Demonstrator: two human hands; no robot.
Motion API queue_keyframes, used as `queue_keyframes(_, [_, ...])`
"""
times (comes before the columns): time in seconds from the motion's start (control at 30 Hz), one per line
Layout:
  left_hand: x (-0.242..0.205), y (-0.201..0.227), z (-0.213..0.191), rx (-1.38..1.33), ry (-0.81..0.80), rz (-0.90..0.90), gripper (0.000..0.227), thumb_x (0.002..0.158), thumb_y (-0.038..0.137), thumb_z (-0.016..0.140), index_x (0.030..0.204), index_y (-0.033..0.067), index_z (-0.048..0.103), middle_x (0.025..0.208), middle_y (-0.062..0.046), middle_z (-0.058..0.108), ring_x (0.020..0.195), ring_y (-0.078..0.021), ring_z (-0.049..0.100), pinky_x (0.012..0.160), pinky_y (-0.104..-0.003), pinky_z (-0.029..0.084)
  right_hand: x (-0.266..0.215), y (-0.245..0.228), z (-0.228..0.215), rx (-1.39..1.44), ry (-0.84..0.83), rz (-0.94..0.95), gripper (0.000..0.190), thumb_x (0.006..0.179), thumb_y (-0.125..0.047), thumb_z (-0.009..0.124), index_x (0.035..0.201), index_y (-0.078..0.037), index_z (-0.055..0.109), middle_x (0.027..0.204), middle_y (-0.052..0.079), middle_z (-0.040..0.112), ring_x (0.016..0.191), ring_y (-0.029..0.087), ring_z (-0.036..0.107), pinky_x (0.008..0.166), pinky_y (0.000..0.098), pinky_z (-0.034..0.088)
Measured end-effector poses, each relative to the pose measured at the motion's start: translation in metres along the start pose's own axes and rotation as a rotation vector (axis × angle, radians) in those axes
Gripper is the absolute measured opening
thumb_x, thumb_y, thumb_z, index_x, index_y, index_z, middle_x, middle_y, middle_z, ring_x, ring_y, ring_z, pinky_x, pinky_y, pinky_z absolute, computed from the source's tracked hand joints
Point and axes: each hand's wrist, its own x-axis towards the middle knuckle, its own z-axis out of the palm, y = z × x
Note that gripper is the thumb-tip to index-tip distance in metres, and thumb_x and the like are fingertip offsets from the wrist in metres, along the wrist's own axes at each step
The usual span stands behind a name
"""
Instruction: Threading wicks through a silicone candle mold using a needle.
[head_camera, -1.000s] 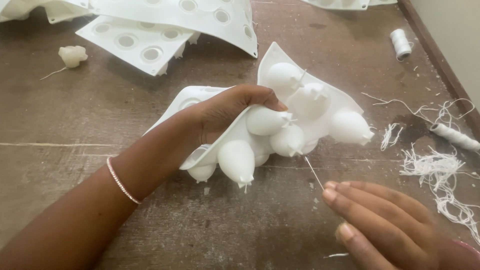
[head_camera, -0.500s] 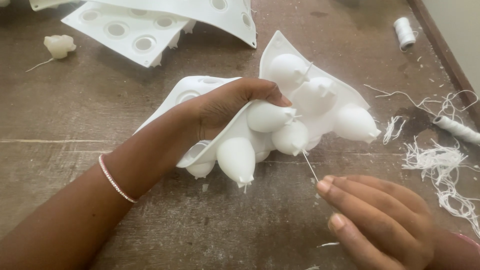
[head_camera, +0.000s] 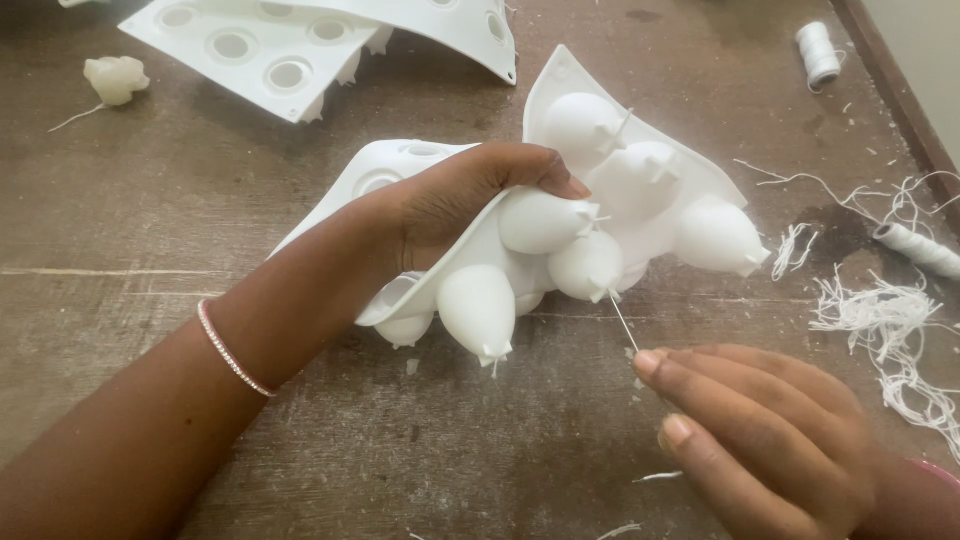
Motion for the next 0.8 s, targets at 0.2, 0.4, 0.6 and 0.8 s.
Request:
queue_keyframes(0.2, [-0.0017, 0.0004, 0.0018, 0.028, 0.036, 0.003, 0.075, 0.068, 0.043, 0.065, 0.127, -0.0013, 0.056, 0.100, -0.026, 0.070, 0.074, -0.0318, 0.076, 0.051, -0.039, 0.064, -0.0028, -0.0024, 0.0017, 0.025, 0.015, 0.031, 0.021, 0.108, -0.022, 0.044, 0.114, -0.002, 0.046, 0.110, 0.024, 0.067, 0.101, 0.033, 0.074, 0.082, 0.0457, 0.066])
queue_keyframes(0.4, [-0.0010, -0.0005, 0.0004, 0.010, 0.007, 0.022, 0.074, 0.069, 0.042, 0.065, 0.128, -0.0018, 0.055, 0.101, -0.027, 0.069, 0.075, -0.0327, 0.075, 0.052, -0.040, 0.064, 0.0008, -0.0047, 0.0030, 0.039, 0.033, 0.040, 0.027, 0.110, -0.027, 0.042, 0.115, -0.002, 0.047, 0.110, 0.024, 0.067, 0.100, 0.034, 0.074, 0.081, 0.0470, 0.066])
queue_keyframes(0.6, [0.0014, -0.0028, -0.0005, 0.001, 0.020, 0.022, 0.071, 0.069, 0.043, 0.064, 0.127, 0.0027, 0.058, 0.105, -0.025, 0.068, 0.081, -0.0331, 0.075, 0.056, -0.042, 0.065, -0.0028, -0.0020, 0.0042, 0.048, 0.028, 0.023, 0.027, 0.110, -0.026, 0.042, 0.115, 0.000, 0.047, 0.110, 0.025, 0.066, 0.100, 0.034, 0.074, 0.081, 0.0469, 0.066])
queue_keyframes(0.8, [0.0018, -0.0031, -0.0012, 0.009, 0.026, 0.027, 0.067, 0.069, 0.044, 0.064, 0.125, 0.0071, 0.060, 0.109, -0.024, 0.068, 0.086, -0.0337, 0.075, 0.060, -0.043, 0.066, -0.0050, -0.0012, 0.0028, 0.022, 0.006, 0.016, 0.024, 0.109, -0.024, 0.043, 0.114, 0.000, 0.046, 0.110, 0.026, 0.066, 0.100, 0.035, 0.074, 0.081, 0.0466, 0.066])
